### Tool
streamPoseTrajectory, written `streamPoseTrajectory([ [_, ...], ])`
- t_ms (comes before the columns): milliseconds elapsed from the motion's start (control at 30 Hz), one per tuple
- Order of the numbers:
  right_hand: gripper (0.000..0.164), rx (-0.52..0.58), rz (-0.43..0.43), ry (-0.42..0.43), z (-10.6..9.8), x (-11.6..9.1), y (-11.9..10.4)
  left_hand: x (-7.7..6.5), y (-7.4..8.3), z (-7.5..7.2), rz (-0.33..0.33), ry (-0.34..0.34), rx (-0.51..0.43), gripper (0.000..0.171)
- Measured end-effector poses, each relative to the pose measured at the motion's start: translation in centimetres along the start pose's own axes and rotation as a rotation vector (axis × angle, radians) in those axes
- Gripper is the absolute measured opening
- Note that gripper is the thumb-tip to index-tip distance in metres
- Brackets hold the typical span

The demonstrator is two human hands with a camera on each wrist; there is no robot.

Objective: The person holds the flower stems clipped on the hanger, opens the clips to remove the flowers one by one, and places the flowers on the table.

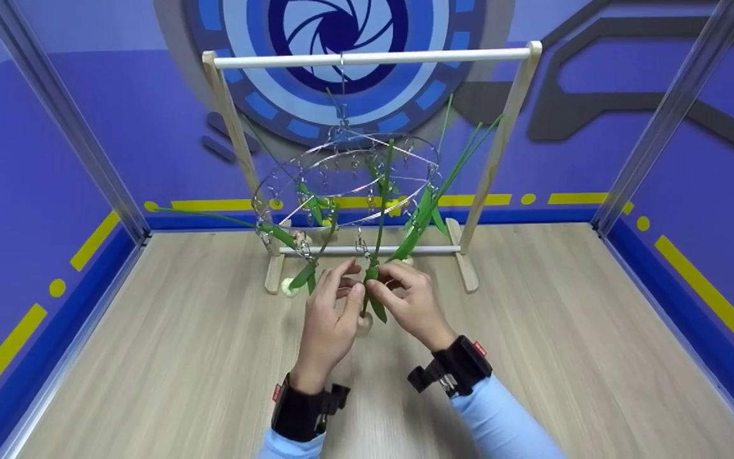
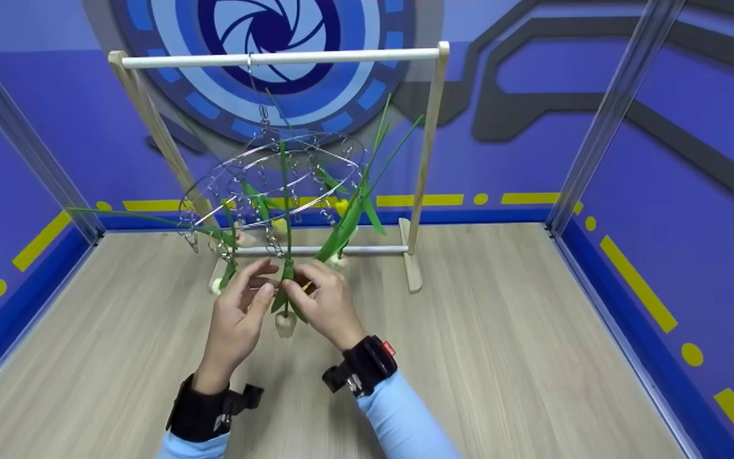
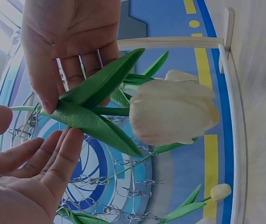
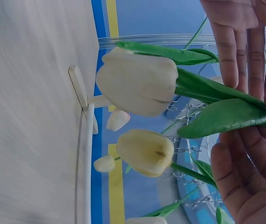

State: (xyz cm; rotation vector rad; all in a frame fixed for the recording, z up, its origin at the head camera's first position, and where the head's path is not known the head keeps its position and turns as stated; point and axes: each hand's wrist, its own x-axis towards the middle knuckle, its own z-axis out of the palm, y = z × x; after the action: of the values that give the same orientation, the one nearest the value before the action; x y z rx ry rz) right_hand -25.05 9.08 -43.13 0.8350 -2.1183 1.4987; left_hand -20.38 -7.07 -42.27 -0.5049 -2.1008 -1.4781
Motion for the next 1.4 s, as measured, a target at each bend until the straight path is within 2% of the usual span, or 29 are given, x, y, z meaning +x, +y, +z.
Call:
streamPoseTrajectory([
  [333, 0.007, -0.039, -0.034, 0.006, -0.2, 0.0, 0.2, 1.1, 0.4, 0.4, -0.036, 0.02, -0.044, 0.04],
  [733, 0.006, -0.119, -0.072, -0.011, -0.9, 0.2, -0.2, 2.4, 0.6, 0.9, -0.027, 0.064, -0.031, 0.04],
  [1033, 0.005, -0.142, -0.122, -0.041, -1.0, 0.3, 0.0, 2.9, 0.2, 0.9, -0.01, 0.114, -0.042, 0.028],
  [1400, 0.005, -0.158, -0.101, -0.076, -1.3, 0.4, -0.2, 3.1, -0.4, 1.2, 0.016, 0.149, -0.082, 0.017],
])
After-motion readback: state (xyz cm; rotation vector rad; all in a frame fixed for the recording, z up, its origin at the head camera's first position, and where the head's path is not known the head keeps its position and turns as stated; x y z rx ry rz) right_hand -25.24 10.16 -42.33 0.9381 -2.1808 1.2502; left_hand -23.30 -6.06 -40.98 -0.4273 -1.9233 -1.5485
